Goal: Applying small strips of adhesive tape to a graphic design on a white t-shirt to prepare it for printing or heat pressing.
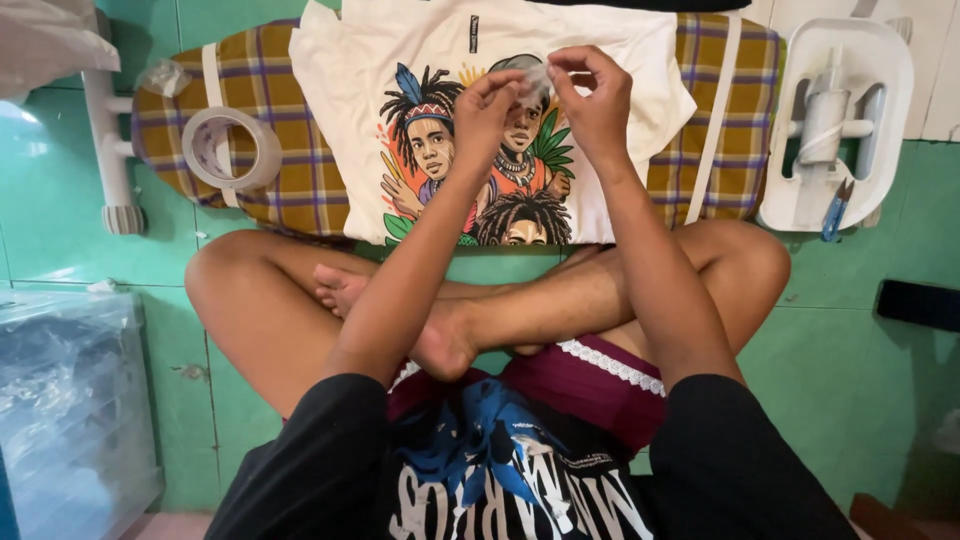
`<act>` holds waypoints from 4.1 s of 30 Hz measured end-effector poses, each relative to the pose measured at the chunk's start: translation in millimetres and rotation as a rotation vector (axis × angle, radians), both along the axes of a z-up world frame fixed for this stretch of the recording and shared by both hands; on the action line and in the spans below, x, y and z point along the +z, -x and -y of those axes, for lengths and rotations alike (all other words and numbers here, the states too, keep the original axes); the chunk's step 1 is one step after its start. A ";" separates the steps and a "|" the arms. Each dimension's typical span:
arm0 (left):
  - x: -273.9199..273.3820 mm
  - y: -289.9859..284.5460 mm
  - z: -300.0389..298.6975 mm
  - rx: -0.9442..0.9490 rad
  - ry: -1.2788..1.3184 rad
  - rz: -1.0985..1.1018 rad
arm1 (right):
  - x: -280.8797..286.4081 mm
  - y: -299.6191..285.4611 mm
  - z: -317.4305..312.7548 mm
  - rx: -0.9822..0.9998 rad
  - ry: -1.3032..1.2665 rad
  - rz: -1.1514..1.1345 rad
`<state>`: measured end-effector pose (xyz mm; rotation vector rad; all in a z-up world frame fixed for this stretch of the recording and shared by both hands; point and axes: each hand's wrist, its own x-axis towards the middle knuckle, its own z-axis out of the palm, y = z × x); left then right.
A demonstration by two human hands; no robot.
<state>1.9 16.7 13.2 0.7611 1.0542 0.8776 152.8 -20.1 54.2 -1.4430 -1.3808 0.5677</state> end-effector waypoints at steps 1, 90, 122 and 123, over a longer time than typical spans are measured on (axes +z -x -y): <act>0.0 0.5 0.2 -0.001 0.001 -0.001 | 0.6 0.1 0.1 -0.001 0.001 -0.001; -49.2 7.8 -22.6 -0.426 -1.094 -1.093 | -32.6 -38.8 -30.9 0.336 0.138 0.373; -44.1 24.4 -28.4 -0.542 -0.912 -1.253 | 4.0 -14.9 -15.3 0.177 0.386 0.120; -40.1 26.0 -29.3 -0.589 -0.860 -1.247 | 6.4 -9.6 -16.6 0.178 0.461 0.087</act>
